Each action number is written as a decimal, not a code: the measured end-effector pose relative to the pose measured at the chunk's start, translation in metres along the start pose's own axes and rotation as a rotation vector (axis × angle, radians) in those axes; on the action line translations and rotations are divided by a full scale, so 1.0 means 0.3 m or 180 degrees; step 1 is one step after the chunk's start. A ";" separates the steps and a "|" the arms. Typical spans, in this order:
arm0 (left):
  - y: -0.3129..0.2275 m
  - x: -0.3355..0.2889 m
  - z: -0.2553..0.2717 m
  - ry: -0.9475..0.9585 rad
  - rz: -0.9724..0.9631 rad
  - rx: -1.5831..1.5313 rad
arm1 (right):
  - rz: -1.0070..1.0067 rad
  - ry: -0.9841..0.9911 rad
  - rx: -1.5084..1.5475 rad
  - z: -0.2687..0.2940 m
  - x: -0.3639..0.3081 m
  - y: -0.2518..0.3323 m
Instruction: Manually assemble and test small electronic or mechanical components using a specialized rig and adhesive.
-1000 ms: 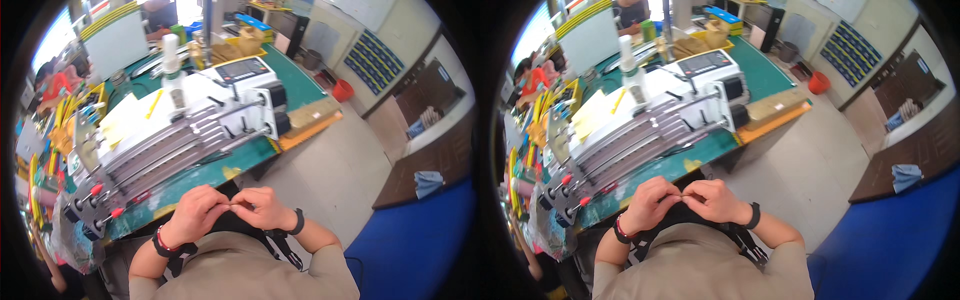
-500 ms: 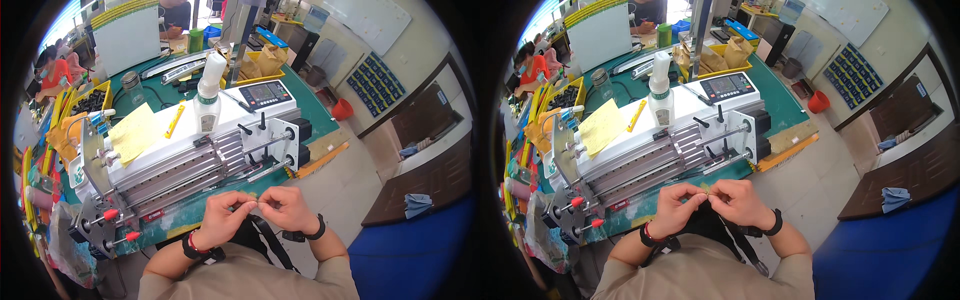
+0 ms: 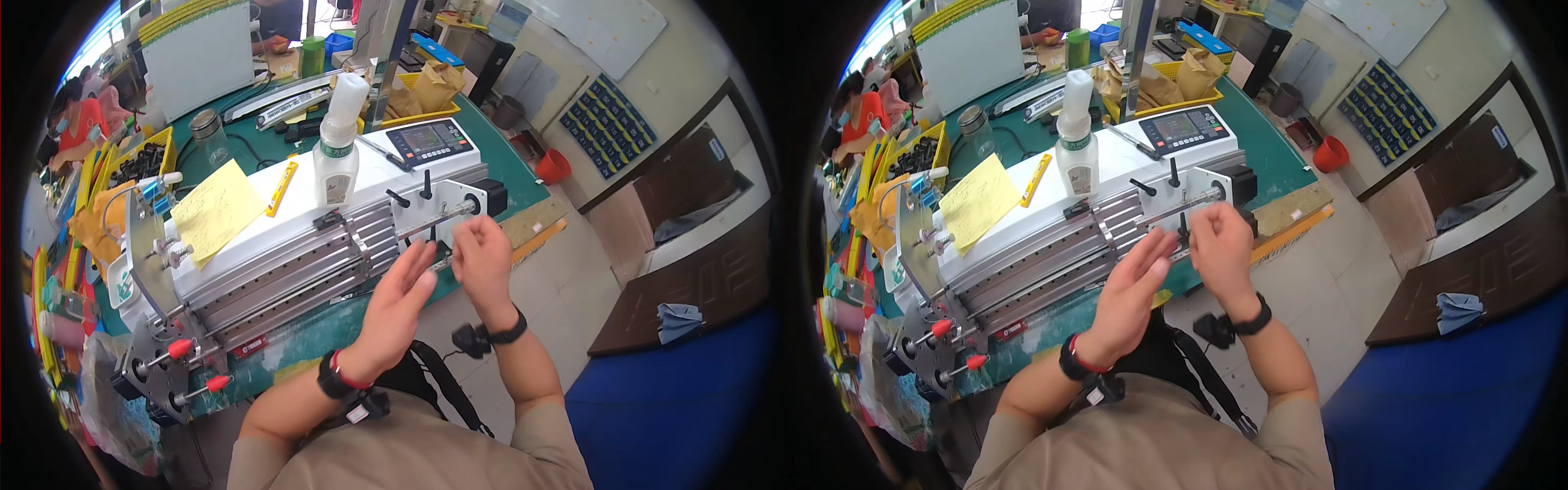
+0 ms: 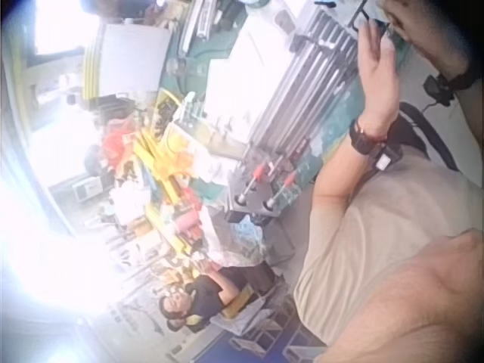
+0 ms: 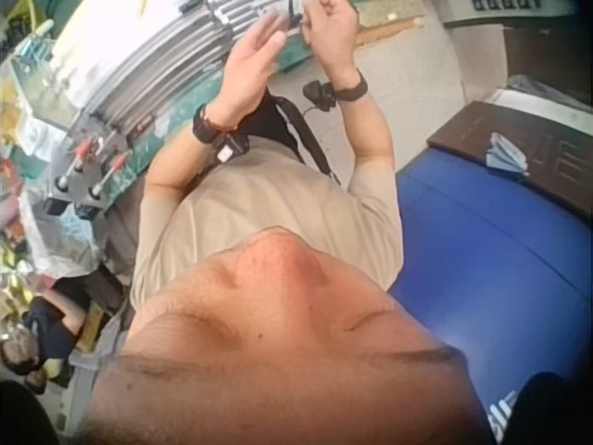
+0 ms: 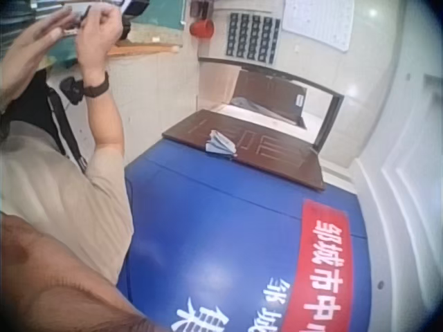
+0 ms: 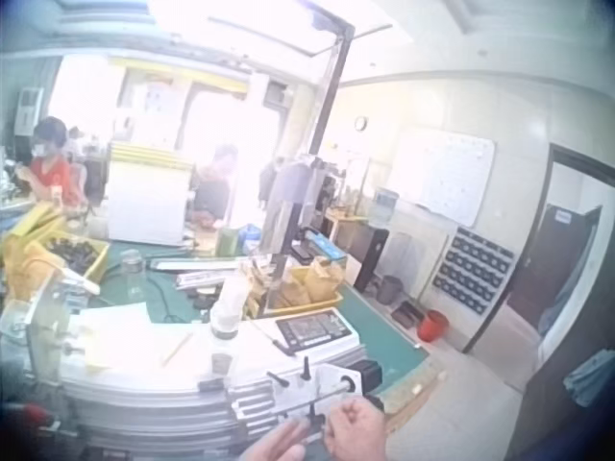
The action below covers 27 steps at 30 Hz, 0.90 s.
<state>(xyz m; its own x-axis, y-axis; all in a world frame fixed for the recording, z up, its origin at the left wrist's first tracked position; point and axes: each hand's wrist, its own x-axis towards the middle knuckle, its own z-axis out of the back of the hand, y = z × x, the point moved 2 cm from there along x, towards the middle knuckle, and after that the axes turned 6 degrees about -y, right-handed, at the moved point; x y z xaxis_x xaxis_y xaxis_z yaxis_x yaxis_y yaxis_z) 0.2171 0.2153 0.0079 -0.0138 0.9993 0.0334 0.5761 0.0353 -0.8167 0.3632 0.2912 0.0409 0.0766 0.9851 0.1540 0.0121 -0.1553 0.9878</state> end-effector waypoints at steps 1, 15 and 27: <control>0.000 0.033 -0.021 0.0038 0.0382 -0.0487 | -0.0163 0.0218 0.0042 0.023 -0.060 0.018; -0.413 -0.423 0.383 0.1331 0.0352 -0.1004 | -0.2209 0.0605 0.1432 -0.071 -0.054 -0.084; -0.465 -0.516 0.403 -0.0866 -0.1059 0.1706 | -0.1522 0.0572 0.1499 -0.135 -0.104 -0.070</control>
<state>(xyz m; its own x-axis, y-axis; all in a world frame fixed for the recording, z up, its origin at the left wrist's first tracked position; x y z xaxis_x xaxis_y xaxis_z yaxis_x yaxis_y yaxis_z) 0.0401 0.0566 0.0469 -0.3650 0.8987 0.2432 0.0227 0.2697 -0.9627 0.3201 0.2668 0.0162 -0.2106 0.9440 -0.2540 0.4378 0.3234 0.8389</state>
